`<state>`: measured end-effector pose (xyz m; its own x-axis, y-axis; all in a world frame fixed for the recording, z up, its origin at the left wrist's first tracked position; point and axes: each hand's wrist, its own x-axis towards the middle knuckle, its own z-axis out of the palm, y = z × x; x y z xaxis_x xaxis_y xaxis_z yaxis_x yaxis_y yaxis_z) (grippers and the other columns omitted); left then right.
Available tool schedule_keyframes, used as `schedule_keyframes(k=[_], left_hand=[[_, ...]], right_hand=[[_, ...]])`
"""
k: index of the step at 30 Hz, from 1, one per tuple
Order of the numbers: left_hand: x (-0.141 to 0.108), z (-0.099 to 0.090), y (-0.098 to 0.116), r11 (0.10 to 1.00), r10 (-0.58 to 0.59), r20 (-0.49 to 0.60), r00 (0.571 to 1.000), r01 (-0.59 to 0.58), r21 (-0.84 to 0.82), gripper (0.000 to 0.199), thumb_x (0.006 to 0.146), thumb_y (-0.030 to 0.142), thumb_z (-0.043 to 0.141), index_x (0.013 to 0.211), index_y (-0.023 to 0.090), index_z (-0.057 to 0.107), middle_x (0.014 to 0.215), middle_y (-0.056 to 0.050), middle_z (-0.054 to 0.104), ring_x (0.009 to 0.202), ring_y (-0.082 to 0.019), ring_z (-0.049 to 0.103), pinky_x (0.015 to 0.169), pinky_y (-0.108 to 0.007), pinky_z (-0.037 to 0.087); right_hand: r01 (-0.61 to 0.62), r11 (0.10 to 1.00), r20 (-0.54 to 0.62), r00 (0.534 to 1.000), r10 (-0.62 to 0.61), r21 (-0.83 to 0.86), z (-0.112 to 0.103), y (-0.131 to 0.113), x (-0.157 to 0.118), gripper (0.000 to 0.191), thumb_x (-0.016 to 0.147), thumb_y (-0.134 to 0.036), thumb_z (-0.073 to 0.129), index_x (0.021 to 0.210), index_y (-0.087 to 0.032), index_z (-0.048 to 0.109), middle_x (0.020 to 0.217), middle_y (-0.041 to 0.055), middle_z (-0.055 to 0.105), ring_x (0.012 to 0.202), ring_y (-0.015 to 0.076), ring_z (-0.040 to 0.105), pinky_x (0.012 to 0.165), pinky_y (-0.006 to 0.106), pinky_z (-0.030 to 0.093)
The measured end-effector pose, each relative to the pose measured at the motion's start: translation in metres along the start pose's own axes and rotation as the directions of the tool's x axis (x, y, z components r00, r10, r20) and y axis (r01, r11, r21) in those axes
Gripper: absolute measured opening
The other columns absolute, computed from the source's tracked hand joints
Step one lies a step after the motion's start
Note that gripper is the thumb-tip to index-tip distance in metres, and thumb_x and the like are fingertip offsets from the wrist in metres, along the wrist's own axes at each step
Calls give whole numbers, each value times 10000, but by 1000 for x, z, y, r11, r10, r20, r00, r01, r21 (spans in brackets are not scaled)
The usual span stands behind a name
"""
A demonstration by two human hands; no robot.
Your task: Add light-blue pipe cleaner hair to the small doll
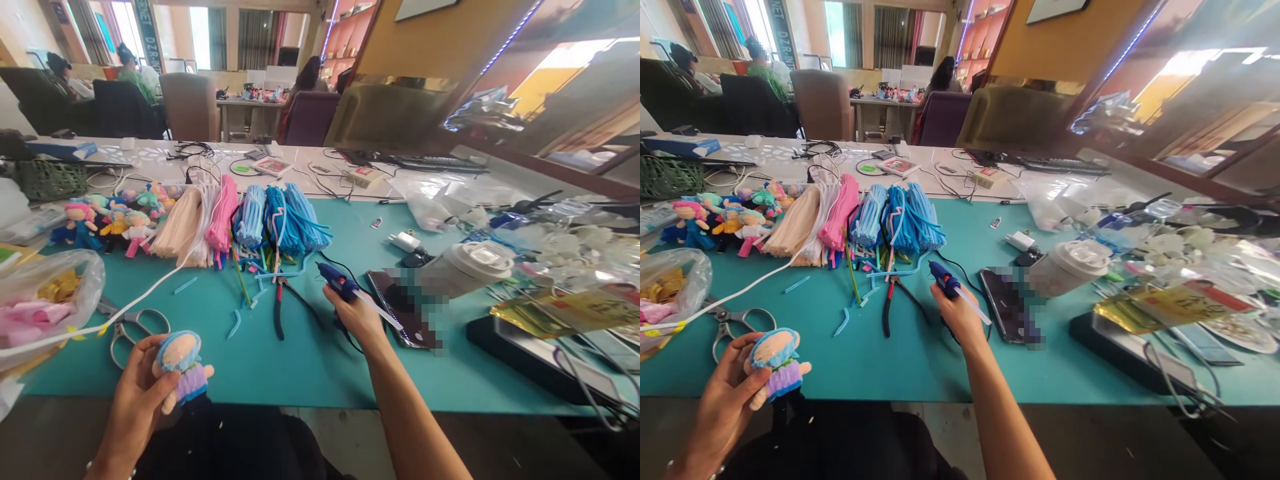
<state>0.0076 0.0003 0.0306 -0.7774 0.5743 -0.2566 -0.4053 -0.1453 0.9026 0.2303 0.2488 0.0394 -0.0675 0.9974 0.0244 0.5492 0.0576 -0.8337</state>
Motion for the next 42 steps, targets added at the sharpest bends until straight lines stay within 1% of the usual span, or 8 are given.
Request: schedule_keyframes(k=[5,10,15,18,20,28,37,42], left_hand=[[-2,-1,-1,999,27,19,999,-27,21,584,525,331,956,1003,208,645,829,24,691,453,-34,484,355,-128,389],[0,-4,-5,997,53,72,996,-57,59,530,578,348,932,1012,222,654,826,35,695,402,-15,412,370,-161,424],[7,-12,-17,957,204,114,972,-223,185,473,681,391,868,1066,231,646,1005,-36,699,653,-131,642,433,-179,483],[13,-21,-25,827,408,191,893,-450,336,408,740,373,830,1074,227,646,1154,-77,663,1004,-233,683,743,-291,606],[16,-26,-28,695,504,292,813,-583,422,378,770,322,813,1098,235,645,1171,-79,651,1088,-245,657,889,-352,585],[13,-29,-20,434,614,505,607,-794,426,424,832,232,751,1218,255,578,1157,-92,585,1105,-243,622,879,-361,591],[9,-29,-16,352,599,621,506,-863,363,415,830,214,744,1189,238,537,1200,-119,548,1115,-259,609,871,-415,610],[6,-21,-6,279,599,681,421,-907,315,453,833,193,737,1220,241,506,1209,-125,601,1095,-255,645,851,-403,613]], right_hand=[[83,984,18,997,-81,-160,4,6,14,293,665,-495,663,688,-203,667,633,40,660,656,265,657,594,351,495],[190,940,-32,978,-207,-285,-26,15,-12,282,658,-440,707,820,-209,701,924,114,710,762,276,679,603,356,501],[329,842,24,935,-353,-427,-43,14,-57,197,833,-369,625,663,-273,643,566,38,623,485,220,564,432,311,339],[482,771,173,874,-454,-416,-9,-6,-79,173,876,-307,590,720,-259,647,630,8,662,530,187,607,509,291,420],[552,731,424,819,-386,-400,24,-25,-88,156,898,-235,563,783,-241,669,726,6,710,619,170,658,584,264,453],[531,721,419,835,-357,-444,109,-55,-86,115,900,-171,577,806,-189,640,806,92,724,764,220,681,577,270,377],[614,776,409,751,-518,-145,68,-44,-103,170,875,-170,549,732,-212,631,635,-14,647,522,119,575,515,213,431],[549,788,299,730,-615,279,32,-56,-122,120,901,-174,588,830,-210,679,671,8,688,543,132,625,479,210,483]])
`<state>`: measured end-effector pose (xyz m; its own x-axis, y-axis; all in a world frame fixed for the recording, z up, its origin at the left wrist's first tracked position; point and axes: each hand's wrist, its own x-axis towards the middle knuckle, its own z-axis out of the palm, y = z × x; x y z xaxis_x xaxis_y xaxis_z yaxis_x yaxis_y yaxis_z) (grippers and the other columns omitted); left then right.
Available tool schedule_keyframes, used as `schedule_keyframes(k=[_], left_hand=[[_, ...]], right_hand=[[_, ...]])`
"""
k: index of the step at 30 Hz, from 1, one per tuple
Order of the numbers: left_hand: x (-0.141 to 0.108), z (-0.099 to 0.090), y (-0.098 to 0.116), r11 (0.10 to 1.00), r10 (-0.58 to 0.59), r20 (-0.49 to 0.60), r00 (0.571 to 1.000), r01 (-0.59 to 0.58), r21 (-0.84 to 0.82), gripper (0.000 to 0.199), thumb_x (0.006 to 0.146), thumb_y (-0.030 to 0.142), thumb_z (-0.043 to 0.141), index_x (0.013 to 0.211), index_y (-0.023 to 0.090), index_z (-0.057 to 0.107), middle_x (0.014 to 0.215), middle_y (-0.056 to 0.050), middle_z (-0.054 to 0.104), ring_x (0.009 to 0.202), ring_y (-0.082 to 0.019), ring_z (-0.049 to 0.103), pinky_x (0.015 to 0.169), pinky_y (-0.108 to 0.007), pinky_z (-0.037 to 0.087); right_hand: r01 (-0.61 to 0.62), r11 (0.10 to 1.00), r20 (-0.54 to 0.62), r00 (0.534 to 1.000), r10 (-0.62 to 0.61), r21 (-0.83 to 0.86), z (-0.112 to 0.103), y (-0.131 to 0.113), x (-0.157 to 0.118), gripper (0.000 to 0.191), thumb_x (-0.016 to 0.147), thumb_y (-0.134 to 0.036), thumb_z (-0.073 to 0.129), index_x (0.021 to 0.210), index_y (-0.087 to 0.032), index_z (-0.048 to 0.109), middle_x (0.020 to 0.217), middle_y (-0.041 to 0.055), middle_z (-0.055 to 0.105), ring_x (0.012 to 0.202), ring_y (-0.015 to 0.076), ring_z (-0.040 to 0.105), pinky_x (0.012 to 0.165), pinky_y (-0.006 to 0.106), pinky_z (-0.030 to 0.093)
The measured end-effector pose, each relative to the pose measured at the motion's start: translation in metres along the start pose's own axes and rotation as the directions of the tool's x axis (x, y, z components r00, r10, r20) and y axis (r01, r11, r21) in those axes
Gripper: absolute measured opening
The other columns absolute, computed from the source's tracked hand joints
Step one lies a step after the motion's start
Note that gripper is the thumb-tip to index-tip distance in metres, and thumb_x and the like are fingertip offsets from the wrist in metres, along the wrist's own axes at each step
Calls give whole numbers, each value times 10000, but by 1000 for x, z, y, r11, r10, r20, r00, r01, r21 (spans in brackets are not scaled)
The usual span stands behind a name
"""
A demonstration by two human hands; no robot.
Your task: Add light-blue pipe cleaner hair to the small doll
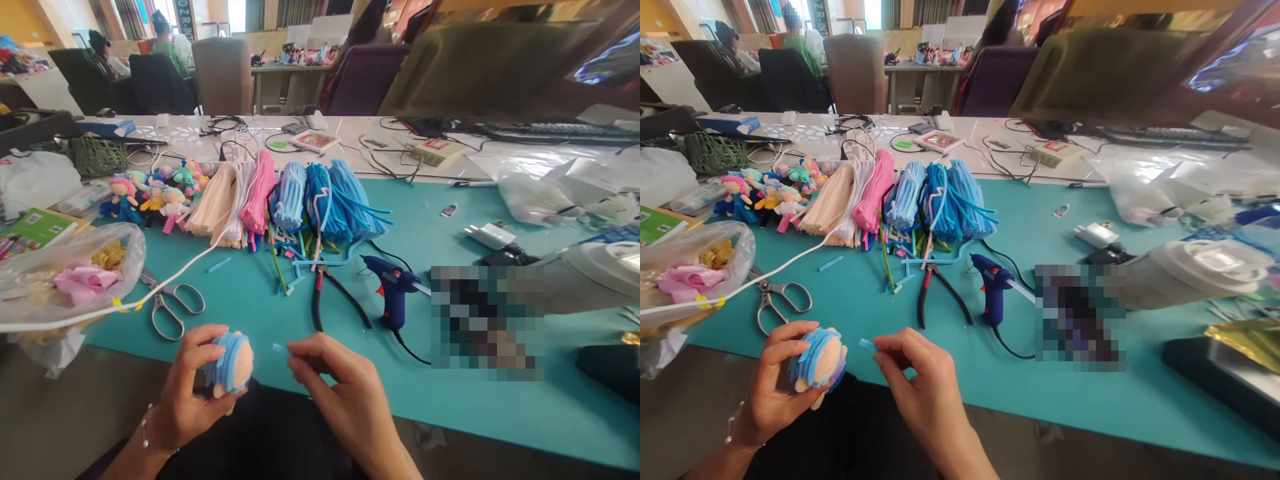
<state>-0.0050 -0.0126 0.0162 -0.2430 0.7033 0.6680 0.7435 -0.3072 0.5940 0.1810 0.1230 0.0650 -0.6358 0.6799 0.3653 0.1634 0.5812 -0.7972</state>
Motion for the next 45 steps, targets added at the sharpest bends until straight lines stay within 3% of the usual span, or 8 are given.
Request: schedule_keyframes(k=[5,9,16,23,37,45], left_hand=[[7,-4,8,994,110,46,993,-110,-11,458,838,129,707,1239,234,514,1163,-106,606,1061,-233,649,864,-391,604],[6,-8,12,985,166,111,980,-170,34,412,838,86,670,1203,224,538,1185,-103,570,1100,-228,614,886,-385,597],[4,-10,15,976,180,121,976,-192,98,310,847,108,655,1114,239,567,1154,-99,587,1077,-229,619,864,-380,598],[6,-11,16,975,169,140,976,-186,120,339,842,135,660,1132,283,566,1134,-89,607,1055,-234,633,845,-395,609],[8,-10,18,976,183,154,971,-198,91,379,812,76,670,1137,244,572,1144,-105,585,1064,-239,624,862,-404,603],[6,-11,16,975,175,169,970,-195,107,365,843,139,683,1169,268,580,1124,-101,619,1046,-246,643,859,-415,604]], right_hand=[[117,991,4,993,-118,70,-10,-23,-5,170,890,-79,594,815,-221,648,696,3,693,581,125,650,514,206,514],[194,981,22,981,-194,-3,-7,-32,-7,206,895,-40,539,854,-211,646,732,16,687,581,108,636,507,191,506],[252,962,2,967,-253,-104,-1,-34,-8,202,906,-54,525,845,-208,643,717,10,675,561,101,608,500,193,485],[266,956,6,964,-267,-122,0,-35,-10,199,915,-71,528,838,-204,653,692,8,657,546,105,593,491,195,467],[266,958,23,964,-265,-108,3,-32,-9,208,919,-69,522,829,-195,662,689,14,653,548,109,589,494,201,457],[261,960,35,965,-259,-101,2,-32,-10,213,927,-78,524,842,-204,674,689,8,657,549,110,602,497,204,457]])
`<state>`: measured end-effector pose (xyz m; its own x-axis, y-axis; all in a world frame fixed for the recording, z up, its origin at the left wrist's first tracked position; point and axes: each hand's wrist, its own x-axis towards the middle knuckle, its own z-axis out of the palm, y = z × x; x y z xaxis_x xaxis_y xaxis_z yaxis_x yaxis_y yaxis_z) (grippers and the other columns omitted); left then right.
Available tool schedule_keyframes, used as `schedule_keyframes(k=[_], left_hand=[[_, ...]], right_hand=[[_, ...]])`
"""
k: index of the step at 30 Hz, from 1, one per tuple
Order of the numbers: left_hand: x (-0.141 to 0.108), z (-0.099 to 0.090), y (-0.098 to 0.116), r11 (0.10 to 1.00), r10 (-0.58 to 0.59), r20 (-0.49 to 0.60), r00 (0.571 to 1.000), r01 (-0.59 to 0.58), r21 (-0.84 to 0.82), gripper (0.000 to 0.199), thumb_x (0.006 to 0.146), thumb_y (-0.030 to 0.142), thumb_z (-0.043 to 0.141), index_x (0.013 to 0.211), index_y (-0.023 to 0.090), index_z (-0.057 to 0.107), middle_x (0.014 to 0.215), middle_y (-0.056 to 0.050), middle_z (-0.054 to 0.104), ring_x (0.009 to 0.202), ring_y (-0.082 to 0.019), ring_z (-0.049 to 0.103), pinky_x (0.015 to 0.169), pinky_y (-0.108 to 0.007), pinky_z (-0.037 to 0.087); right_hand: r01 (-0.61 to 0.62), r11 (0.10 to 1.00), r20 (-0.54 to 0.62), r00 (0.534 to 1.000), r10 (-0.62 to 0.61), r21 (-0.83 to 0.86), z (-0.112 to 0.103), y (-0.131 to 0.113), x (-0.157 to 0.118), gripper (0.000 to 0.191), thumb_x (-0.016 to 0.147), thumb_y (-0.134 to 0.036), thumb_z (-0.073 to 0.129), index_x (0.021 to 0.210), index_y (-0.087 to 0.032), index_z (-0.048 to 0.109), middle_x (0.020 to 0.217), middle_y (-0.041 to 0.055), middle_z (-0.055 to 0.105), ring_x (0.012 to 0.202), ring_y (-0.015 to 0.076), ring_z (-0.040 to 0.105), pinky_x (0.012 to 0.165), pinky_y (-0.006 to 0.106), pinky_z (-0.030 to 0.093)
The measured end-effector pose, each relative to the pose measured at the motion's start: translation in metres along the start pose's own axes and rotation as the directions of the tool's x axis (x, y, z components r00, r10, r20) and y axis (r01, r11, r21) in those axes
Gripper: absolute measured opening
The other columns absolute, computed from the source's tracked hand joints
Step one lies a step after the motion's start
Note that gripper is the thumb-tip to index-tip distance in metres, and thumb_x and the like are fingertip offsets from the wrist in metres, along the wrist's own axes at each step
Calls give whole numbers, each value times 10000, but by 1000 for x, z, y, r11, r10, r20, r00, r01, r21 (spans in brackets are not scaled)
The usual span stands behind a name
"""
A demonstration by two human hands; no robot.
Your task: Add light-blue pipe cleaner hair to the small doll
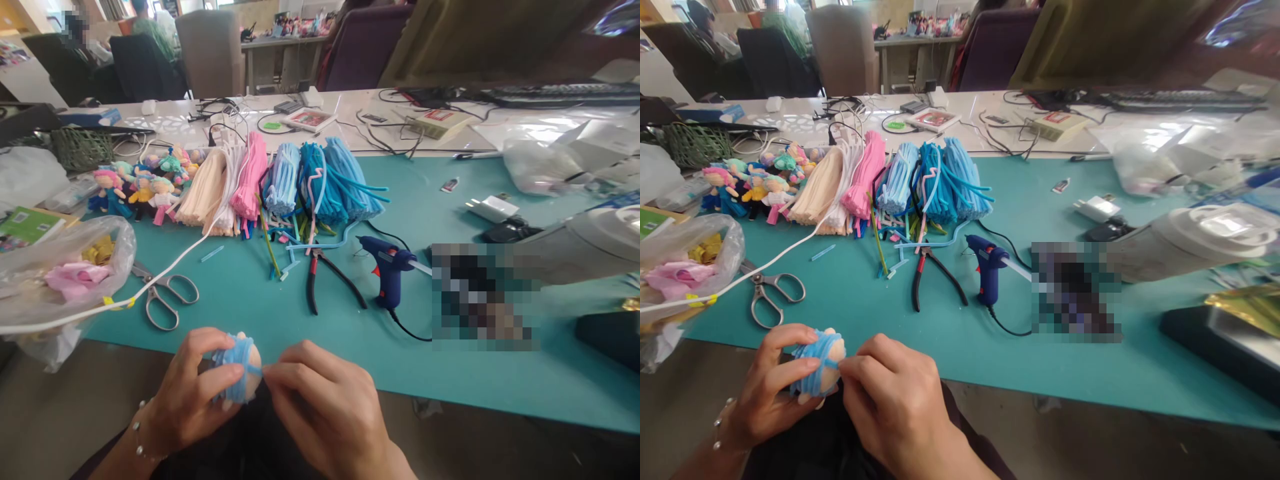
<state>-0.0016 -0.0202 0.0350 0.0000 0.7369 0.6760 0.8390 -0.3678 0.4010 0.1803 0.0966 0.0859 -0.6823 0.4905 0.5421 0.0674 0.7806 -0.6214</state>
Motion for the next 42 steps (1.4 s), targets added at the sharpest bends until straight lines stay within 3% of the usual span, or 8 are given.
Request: schedule_keyframes(k=[9,17,25,33,42], left_hand=[[4,-4,-1,999,38,50,998,-38,-1,272,914,141,583,1167,241,579,1159,-109,559,1098,-237,596,905,-396,580],[4,-5,-2,999,40,105,994,-39,-8,279,894,144,606,1162,217,588,1136,-108,539,1068,-237,578,892,-377,565],[11,-3,2,983,-73,53,996,80,-164,340,861,186,711,1152,215,540,1144,-89,499,1044,-194,569,857,-289,563],[9,3,-1,890,-238,57,969,242,-387,355,880,348,718,1169,258,533,1121,-59,486,1045,-182,528,850,-254,534],[4,6,-3,820,-292,81,953,293,-491,347,893,392,694,1185,278,545,1131,-56,486,1065,-188,522,854,-249,519]], right_hand=[[35,999,20,999,-35,-25,0,0,1,220,951,-83,508,851,-187,674,695,15,650,566,108,573,515,209,448],[31,1000,43,999,-31,4,-1,-2,2,218,938,-67,510,861,-166,689,694,24,640,567,125,573,514,224,453],[17,992,4,1000,-18,124,-1,2,-3,283,895,-33,542,1109,-187,645,823,44,699,678,142,641,576,233,523],[89,994,0,996,-89,64,-1,3,-3,220,929,-64,542,1077,-183,653,825,49,720,647,136,622,543,243,492],[133,991,-6,991,-133,-21,1,4,-2,175,987,-106,521,1031,-154,684,750,38,709,577,125,573,517,244,467]])
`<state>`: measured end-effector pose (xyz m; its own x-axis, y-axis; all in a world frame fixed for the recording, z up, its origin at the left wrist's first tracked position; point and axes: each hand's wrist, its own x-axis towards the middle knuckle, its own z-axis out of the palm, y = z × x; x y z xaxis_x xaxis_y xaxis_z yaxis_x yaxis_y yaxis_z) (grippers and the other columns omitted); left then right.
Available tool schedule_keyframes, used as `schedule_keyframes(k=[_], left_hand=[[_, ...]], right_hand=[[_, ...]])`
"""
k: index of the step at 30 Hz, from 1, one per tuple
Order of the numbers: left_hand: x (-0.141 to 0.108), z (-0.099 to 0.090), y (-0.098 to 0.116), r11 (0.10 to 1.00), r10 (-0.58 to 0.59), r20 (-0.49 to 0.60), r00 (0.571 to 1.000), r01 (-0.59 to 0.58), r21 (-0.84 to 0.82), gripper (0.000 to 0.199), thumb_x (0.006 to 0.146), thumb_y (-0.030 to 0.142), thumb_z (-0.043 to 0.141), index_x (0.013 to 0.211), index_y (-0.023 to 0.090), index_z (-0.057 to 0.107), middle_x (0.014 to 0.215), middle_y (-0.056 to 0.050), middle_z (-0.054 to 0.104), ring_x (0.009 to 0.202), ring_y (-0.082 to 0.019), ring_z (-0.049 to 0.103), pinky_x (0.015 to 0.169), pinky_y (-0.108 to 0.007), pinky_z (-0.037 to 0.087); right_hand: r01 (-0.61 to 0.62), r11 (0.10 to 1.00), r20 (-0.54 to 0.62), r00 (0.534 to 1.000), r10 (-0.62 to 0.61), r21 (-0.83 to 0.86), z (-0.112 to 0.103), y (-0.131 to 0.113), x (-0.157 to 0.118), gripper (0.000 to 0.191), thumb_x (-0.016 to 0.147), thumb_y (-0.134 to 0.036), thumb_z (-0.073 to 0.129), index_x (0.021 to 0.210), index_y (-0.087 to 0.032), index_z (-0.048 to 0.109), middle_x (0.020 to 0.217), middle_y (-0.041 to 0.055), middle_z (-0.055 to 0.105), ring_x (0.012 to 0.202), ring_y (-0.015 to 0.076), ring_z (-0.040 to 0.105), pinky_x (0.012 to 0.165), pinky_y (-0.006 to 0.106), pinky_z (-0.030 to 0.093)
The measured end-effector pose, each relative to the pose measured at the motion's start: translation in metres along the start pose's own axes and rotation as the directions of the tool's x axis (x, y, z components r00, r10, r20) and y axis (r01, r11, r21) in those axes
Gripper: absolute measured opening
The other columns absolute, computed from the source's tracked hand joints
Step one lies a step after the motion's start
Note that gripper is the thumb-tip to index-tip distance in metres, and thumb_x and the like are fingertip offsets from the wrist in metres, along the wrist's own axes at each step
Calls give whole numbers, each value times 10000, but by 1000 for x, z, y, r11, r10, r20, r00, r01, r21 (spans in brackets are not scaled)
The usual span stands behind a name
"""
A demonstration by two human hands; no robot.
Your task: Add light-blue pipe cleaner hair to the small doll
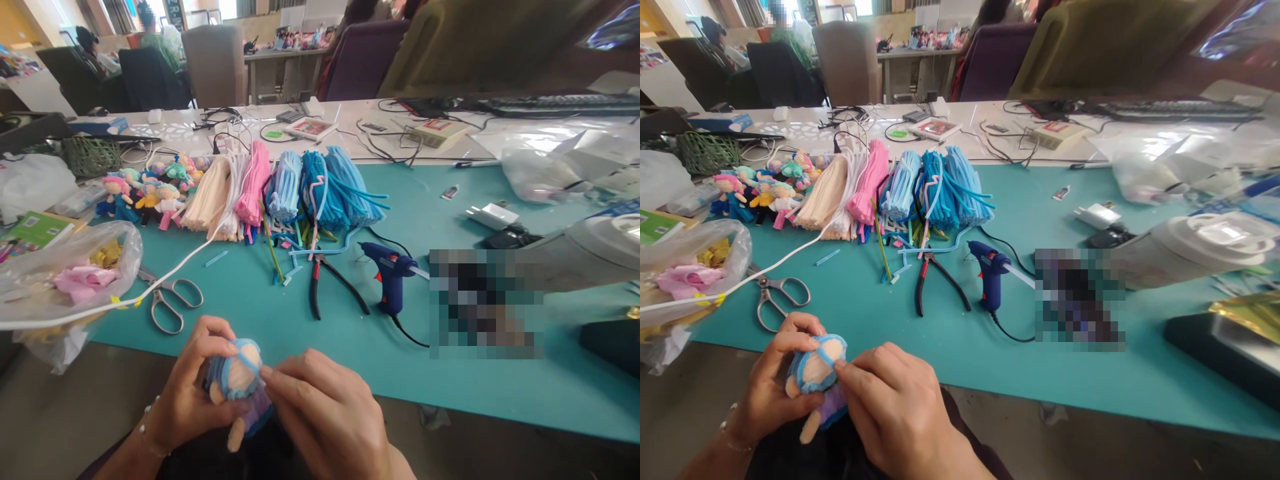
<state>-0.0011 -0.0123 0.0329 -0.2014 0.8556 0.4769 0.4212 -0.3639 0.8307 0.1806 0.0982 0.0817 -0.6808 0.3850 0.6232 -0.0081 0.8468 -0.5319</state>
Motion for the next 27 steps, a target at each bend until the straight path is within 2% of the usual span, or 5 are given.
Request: schedule_keyframes(k=[13,19,23,27], left_hand=[[6,0,8,982,99,-11,995,-96,163,438,834,310,772,1198,250,535,1114,-64,514,1026,-184,550,845,-263,533],[7,-2,10,971,127,17,992,-128,202,392,857,303,749,1179,241,535,1110,-70,503,1003,-181,543,832,-261,534],[6,-1,7,982,96,21,995,-98,164,372,866,333,737,1169,248,539,1113,-68,497,1029,-185,536,847,-257,531],[3,1,3,1000,7,-18,1000,-7,24,349,874,401,715,1156,269,557,1092,-62,511,1004,-191,554,808,-263,541]], right_hand=[[-39,999,10,999,39,2,2,0,-5,192,975,-87,511,1022,-160,682,743,39,697,592,124,601,530,227,491],[-29,1000,11,1000,29,-9,2,0,-5,192,978,-90,497,1009,-154,676,738,46,695,588,129,590,525,233,486],[-44,999,-3,999,44,2,6,1,-6,183,975,-84,502,1022,-162,660,736,40,686,589,129,598,527,229,492],[-40,997,-27,999,42,66,8,2,-7,179,952,-63,528,1075,-150,625,764,46,696,627,135,628,547,223,514]])
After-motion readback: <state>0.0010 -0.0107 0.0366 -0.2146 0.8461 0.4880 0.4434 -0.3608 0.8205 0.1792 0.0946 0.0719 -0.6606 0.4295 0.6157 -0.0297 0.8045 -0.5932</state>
